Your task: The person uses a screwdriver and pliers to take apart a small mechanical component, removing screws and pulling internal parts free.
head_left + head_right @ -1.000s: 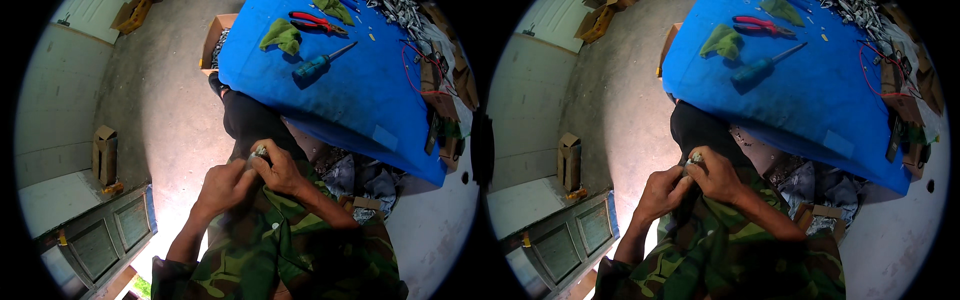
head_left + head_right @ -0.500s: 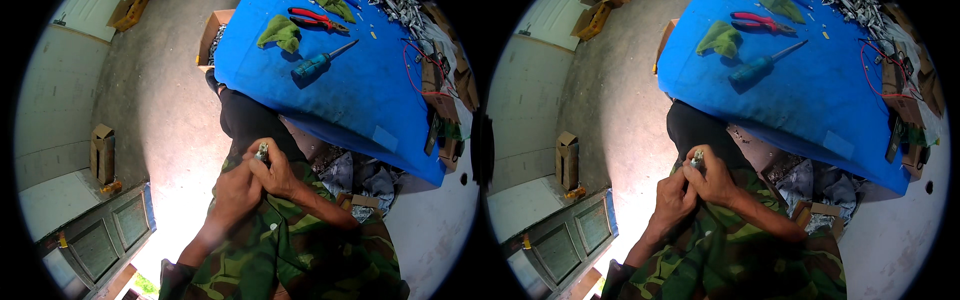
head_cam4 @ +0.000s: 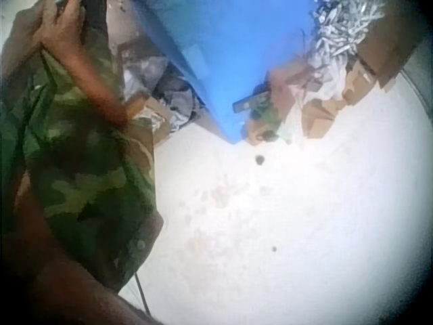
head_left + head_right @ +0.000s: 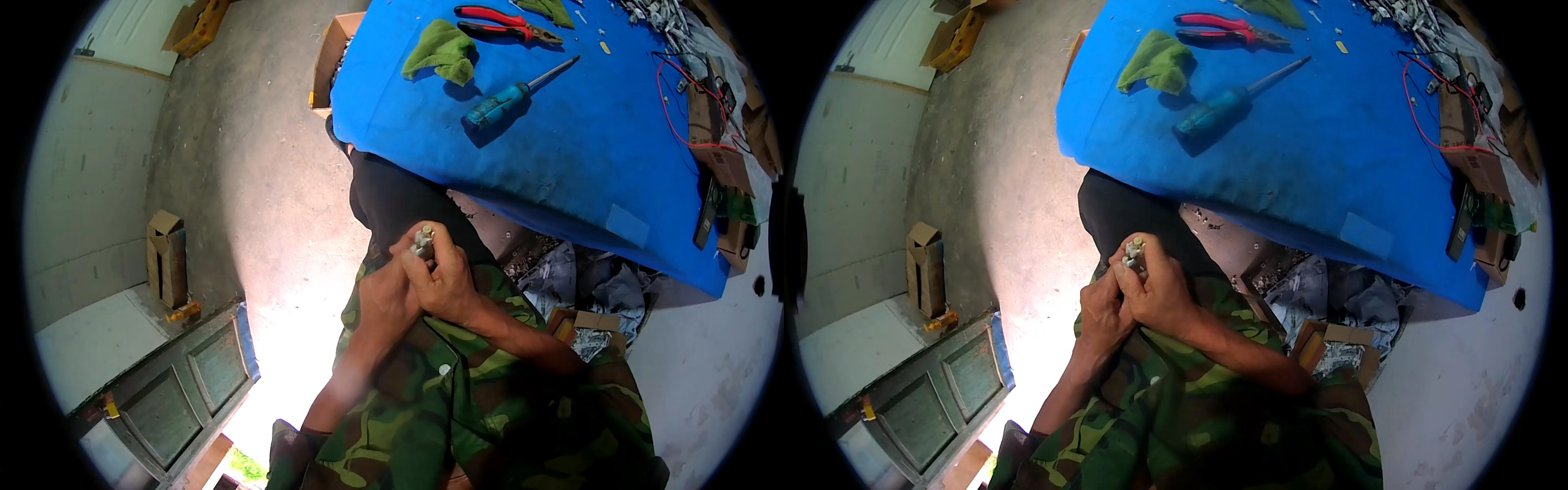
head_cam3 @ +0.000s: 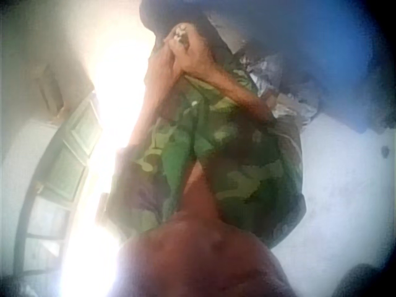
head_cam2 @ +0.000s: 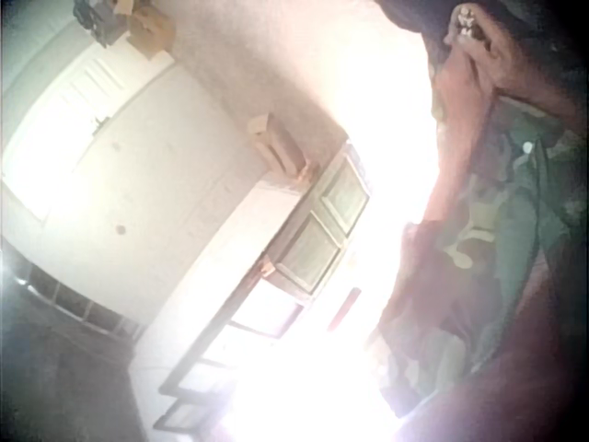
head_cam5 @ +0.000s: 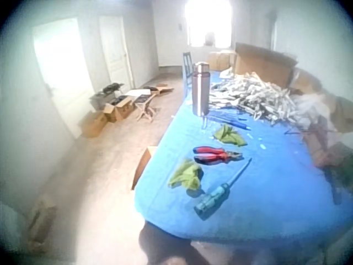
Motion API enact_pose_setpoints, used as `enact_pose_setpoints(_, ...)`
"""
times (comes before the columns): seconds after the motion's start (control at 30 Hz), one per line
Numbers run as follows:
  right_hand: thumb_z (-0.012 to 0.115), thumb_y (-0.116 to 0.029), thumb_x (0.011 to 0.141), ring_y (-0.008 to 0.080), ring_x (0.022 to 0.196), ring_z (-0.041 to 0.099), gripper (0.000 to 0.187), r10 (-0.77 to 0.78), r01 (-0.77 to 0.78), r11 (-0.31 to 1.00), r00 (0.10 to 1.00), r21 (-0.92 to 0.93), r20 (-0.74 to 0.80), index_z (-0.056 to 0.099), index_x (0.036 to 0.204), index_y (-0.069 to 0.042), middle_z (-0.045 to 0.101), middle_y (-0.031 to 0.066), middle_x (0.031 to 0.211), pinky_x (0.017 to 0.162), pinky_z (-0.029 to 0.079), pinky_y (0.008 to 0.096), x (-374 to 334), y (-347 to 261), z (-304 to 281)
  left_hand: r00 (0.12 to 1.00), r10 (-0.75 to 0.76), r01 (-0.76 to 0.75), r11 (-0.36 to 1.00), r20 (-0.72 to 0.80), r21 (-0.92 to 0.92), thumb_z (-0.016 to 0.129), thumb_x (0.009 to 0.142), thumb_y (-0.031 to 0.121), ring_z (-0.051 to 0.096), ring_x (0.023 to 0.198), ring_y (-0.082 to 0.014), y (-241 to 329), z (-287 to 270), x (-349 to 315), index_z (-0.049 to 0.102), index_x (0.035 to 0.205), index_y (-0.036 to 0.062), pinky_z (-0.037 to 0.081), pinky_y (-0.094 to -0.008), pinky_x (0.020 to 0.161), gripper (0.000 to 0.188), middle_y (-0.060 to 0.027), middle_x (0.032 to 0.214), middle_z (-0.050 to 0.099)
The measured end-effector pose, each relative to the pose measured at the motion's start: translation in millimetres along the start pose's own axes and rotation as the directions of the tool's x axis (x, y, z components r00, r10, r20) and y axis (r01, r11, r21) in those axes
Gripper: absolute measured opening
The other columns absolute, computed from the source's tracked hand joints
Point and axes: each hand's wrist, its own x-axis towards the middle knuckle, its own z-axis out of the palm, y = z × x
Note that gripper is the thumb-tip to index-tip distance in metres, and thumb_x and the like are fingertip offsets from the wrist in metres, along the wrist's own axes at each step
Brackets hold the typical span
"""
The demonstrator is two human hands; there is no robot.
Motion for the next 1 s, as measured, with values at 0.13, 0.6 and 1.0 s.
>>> enact_pose_setpoints(0.13,0.067,-0.009,0.103,0.021,0.08,0.074,0.022,-0.072,0.073,0.997,0.993,0.0,-0.093,0.056,0.118,0.002,0.072,0.0146,0.093,0.07,0.058,0.0356,2,9,6,1.0,-0.007,0.007,0.998,0.002,-0.067,0.076,0.095,0.013,0.076,0.082,-0.0422,-13,7,1,0.07,0.104,0.0044,0.059,-0.0449,0.067,0.014,-0.0209,0.088,0.075)
enact_pose_setpoints(0.6,0.073,-0.014,0.1,0.0199,0.078,0.072,0.029,-0.099,0.108,0.988,0.992,-0.114,0.083,0.066,0.125,0.0,0.073,0.0152,0.092,0.071,0.057,0.0349,0,-20,-14,0.971,-0.22,0.231,0.964,0.092,-0.135,0.069,0.103,0.015,0.071,0.074,-0.0183,4,-46,-13,0.071,0.114,-0.0021,0.055,-0.0325,0.069,0.02,-0.0156,0.083,0.074)
enact_pose_setpoints(1.0,0.065,-0.018,0.11,0.0145,0.098,0.073,0.034,0.22,-0.273,0.918,0.954,0.286,0.206,0.065,0.138,0.0,0.075,0.0105,0.114,0.082,0.059,0.0281,-5,-23,-35,0.917,-0.323,0.398,0.795,0.236,-0.459,0.059,0.11,0.028,0.061,0.075,-0.0095,3,-58,-9,0.069,0.115,-0.0013,0.049,-0.0245,0.068,0.032,-0.0059,0.092,0.072)
